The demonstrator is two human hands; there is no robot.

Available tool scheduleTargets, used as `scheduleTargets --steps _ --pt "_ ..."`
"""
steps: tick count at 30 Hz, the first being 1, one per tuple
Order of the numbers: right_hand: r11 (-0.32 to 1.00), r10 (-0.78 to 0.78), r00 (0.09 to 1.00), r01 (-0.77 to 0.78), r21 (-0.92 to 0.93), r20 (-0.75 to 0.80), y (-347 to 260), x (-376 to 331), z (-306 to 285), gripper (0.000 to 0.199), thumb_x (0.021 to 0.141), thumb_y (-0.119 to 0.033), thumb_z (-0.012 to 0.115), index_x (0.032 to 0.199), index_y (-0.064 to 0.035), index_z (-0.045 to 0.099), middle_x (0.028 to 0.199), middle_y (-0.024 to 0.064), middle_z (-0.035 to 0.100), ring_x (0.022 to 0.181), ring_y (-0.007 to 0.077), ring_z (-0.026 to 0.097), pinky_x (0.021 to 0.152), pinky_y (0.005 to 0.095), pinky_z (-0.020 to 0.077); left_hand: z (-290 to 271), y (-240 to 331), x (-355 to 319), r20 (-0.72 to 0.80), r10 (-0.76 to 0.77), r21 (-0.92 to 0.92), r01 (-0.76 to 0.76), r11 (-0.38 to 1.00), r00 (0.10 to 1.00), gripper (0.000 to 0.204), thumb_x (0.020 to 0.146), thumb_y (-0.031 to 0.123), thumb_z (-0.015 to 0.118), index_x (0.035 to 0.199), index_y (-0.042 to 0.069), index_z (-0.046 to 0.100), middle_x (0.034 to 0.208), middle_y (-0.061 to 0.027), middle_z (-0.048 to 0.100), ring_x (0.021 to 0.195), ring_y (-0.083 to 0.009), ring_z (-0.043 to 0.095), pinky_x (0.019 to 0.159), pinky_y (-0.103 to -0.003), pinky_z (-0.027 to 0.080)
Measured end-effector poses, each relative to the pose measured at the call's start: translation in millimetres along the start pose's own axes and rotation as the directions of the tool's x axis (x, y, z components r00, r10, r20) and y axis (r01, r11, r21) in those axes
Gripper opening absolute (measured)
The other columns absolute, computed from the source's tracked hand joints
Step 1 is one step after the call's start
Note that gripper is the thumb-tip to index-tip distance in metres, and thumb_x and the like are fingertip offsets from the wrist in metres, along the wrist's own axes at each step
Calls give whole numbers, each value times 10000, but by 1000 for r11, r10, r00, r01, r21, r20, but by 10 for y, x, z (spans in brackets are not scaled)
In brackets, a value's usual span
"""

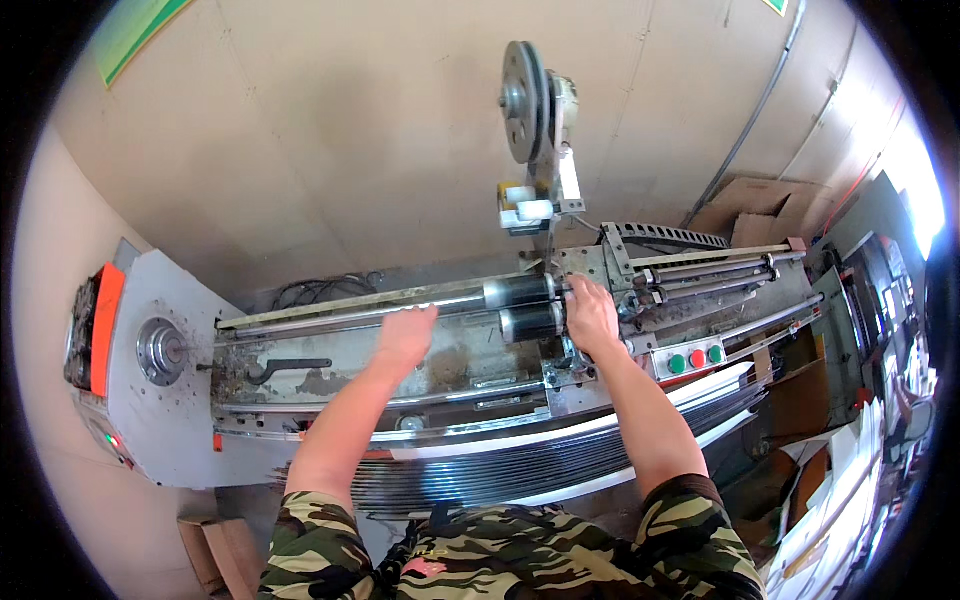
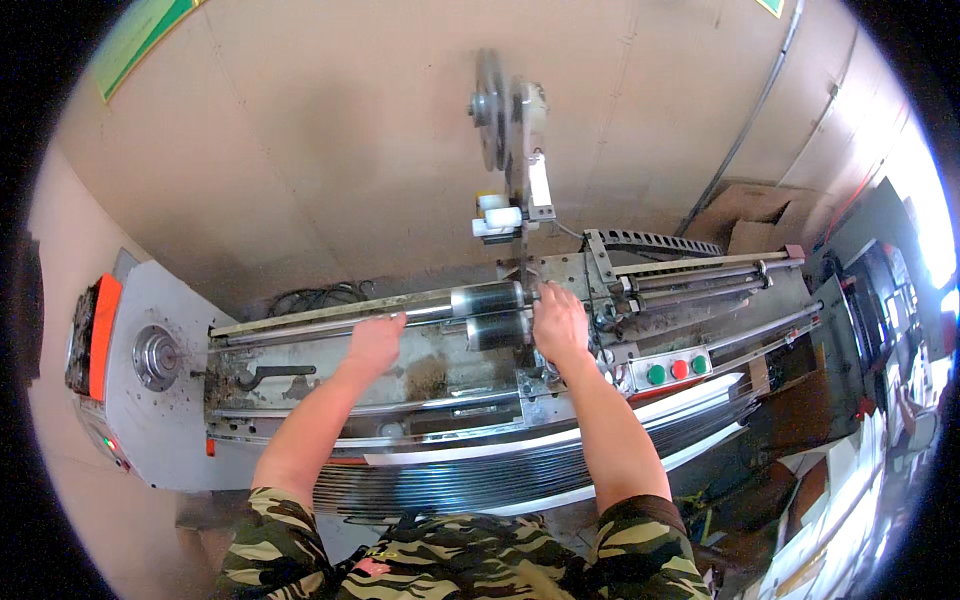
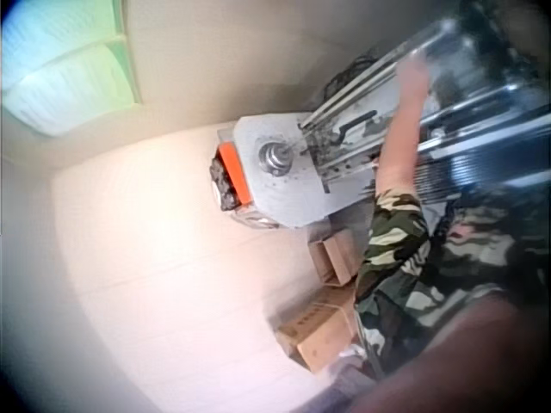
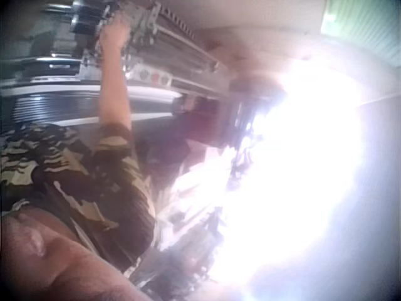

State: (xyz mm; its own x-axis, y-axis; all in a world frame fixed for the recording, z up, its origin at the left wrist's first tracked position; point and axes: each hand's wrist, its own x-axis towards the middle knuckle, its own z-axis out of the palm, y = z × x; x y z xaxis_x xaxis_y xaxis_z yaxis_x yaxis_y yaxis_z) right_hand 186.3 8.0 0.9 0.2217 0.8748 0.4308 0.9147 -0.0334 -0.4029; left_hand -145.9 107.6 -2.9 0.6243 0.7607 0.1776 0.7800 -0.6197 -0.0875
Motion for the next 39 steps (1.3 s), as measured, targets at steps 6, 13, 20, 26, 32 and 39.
scheduleTargets --steps 6,13,20,26,32,39 --pt "1000 7 1000 -7 7 -11 -46 -1 -21 329 948 -175 560 1254 -54 584 1266 178 625 1193 355 563 1043 454 422 -147 244 142 56 11 -95 -5 996 998 183 891 128 518 1039 63 605 901 -146 705 851 -327 712 706 -466 558" --pt "999 22 999 -23 26 32 -9 3 -3 328 956 -140 546 1269 -46 577 1239 218 625 1196 399 546 1051 461 411 -80 79 84 -28 40 -106 -43 993 999 171 854 101 570 1024 84 584 847 -131 688 778 -301 713 608 -441 550" --pt "1000 -9 1000 9 -11 -1 125 -5 51 317 958 -129 546 1265 -55 580 1221 218 631 1181 399 554 1034 458 422 -149 -572 -283 80 12 -33 -9 999 997 251 865 109 566 1115 114 584 920 -141 676 873 -333 701 697 -455 552" --pt "1000 -7 1000 7 -11 -25 174 15 73 302 932 -127 572 1222 -39 574 1204 205 636 1151 395 564 1012 468 433 -165 -1342 -684 73 21 29 -24 999 997 250 876 103 524 1119 108 584 937 -133 684 883 -335 690 741 -464 539" --pt "1000 -12 1000 11 -14 -19 105 54 92 328 922 -142 575 1230 -29 570 1249 191 619 1171 378 560 1024 469 422 -85 -1858 -970 90 -103 81 96 992 991 342 876 99 512 1198 132 620 980 -144 698 922 -344 679 779 -484 532" --pt "999 -27 1000 27 29 4 22 16 137 366 914 -150 570 1252 -10 566 1315 188 589 1219 353 538 1046 465 401 -22 -1384 -698 144 -185 120 169 978 972 348 869 93 512 1189 128 643 954 -175 711 913 -364 682 789 -496 533"
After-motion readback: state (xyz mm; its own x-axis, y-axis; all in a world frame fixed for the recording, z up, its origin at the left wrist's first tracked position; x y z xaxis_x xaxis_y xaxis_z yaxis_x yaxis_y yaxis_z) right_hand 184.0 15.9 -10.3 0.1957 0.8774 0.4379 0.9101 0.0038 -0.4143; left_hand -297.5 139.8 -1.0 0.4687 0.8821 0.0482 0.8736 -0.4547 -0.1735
